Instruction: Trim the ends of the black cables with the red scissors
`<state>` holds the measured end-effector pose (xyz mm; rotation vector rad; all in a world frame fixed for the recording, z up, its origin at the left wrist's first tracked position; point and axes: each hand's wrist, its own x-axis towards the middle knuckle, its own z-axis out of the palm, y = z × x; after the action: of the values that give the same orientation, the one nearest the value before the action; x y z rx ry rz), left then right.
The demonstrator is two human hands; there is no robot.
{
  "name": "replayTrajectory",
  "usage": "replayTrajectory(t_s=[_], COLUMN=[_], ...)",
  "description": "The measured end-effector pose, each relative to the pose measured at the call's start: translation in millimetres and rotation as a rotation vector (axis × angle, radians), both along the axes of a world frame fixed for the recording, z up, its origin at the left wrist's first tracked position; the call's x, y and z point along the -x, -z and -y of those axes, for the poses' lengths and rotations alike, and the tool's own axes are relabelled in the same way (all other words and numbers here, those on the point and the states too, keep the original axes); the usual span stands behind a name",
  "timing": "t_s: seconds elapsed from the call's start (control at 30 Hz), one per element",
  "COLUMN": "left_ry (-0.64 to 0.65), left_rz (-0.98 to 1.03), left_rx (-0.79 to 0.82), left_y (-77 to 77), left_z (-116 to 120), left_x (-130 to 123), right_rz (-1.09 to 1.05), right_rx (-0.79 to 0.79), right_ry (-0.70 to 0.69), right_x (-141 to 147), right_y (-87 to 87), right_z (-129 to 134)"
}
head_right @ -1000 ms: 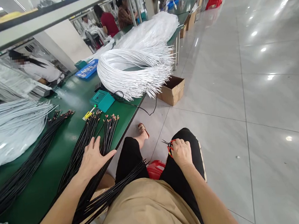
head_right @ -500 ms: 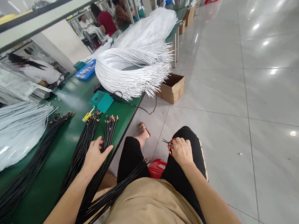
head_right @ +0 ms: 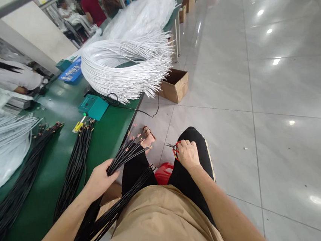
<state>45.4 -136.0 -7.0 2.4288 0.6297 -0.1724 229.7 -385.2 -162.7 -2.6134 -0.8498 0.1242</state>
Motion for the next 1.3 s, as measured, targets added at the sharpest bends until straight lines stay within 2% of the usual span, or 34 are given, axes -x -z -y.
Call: replayTrajectory(t_s=[0.1,0.17,0.23,0.3,0.43,0.53,0.6,0.67,0.77,0.9,1.07,1.2,1.3], left_ry=[-0.081,-0.143,-0.188,-0.223,-0.298,-0.369,-0.408,-0.434,-0.433,-0.361,-0.306,-0.285,-0.219], left_rz=[-0.115,-0.131,-0.123,-0.139,-0.229,-0.269,-0.26,-0.248,-0.215,-0.151,-0.118,-0.069,-0.045], left_rx=[0.564,0.849,1.04,1.142,1.211,1.216,1.199,1.176,1.146,1.095,1.07,1.114,1.14], left_y=[-11.2,-13.7,-11.9,-7.2,1.7,4.1,5.6,8.3,14.8,22.5,25.2,23.7,22.4], left_z=[10,20,27,31,28,22,19,17,16,17,19,19,17], left_x=[-6,-16,-31,-49,-72,-76,-76,-76,-75,-74,-74,-74,-72], right_rz=[-0.116,-0.212,-0.333,-0.488,-0.787,-0.956,-1.134,-1.231,-1.277,-1.277,-1.291,-1.308,-1.33], right_rx=[-0.08,-0.148,-0.225,-0.312,-0.546,-0.727,-0.958,-1.088,-1.104,-1.077,-1.076,-1.054,-1.048], right_ry=[0.053,0.108,0.183,0.256,0.301,0.327,0.371,0.401,0.407,0.378,0.366,0.368,0.34], right_x=[0,0,0,2,14,27,34,40,45,48,47,47,48], right_y=[-2.4,-5.2,-10.4,-19.8,-52.7,-81.9,-98.0,-109.7,-120.4,-125.5,-121.6,-118.1,-117.7], right_z=[-4,-11,-22,-35,-58,-64,-65,-66,-67,-71,-73,-74,-75])
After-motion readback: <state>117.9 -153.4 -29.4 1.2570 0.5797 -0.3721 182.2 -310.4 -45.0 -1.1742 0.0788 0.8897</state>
